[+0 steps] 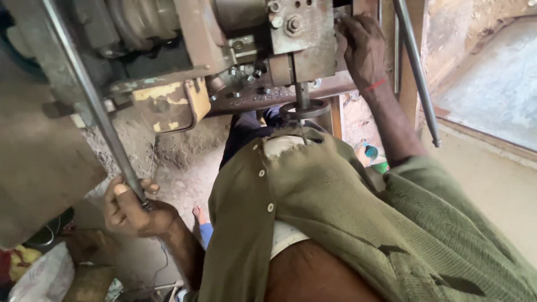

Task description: The person operates a large industrial machine, likely a lathe or grinder, by turning a handwheel with their right hand while holding a vertical metal rod with their left hand. The machine's grinding wheel is spinning, and the person maintains a steady position while controlling the equipment.

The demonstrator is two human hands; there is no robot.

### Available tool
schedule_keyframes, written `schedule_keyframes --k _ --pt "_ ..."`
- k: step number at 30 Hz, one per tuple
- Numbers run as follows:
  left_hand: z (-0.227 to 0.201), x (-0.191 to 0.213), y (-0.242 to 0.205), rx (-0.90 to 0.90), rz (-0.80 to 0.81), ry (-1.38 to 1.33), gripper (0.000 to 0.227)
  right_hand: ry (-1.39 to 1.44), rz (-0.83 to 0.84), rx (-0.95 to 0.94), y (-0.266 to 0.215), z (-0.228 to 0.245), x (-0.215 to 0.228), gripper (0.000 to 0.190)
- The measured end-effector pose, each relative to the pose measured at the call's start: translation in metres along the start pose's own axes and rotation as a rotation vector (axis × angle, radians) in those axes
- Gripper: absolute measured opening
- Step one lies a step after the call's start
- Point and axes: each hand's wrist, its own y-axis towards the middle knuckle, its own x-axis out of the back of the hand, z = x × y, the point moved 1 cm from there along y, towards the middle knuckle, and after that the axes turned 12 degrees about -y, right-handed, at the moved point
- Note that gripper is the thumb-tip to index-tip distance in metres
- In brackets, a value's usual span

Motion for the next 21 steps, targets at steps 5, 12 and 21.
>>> schedule_keyframes --k 5,12,21 --pt "-0.002 0.000 0.000 -0.022 0.006 0.033 0.035 0.050 0.091 -0.237 -0.042 0.020 0.018 0.026" --pt "0.001 0.004 0.000 -0.019 0.007 0.000 0.033 0.038 0.149 -0.162 -0.059 0.015 -0.003 0.028" --pt "0.001 0.008 0.001 0.008 -0.010 0.012 0.032 0.031 0.170 -0.121 -0.049 0.008 -0.010 0.022"
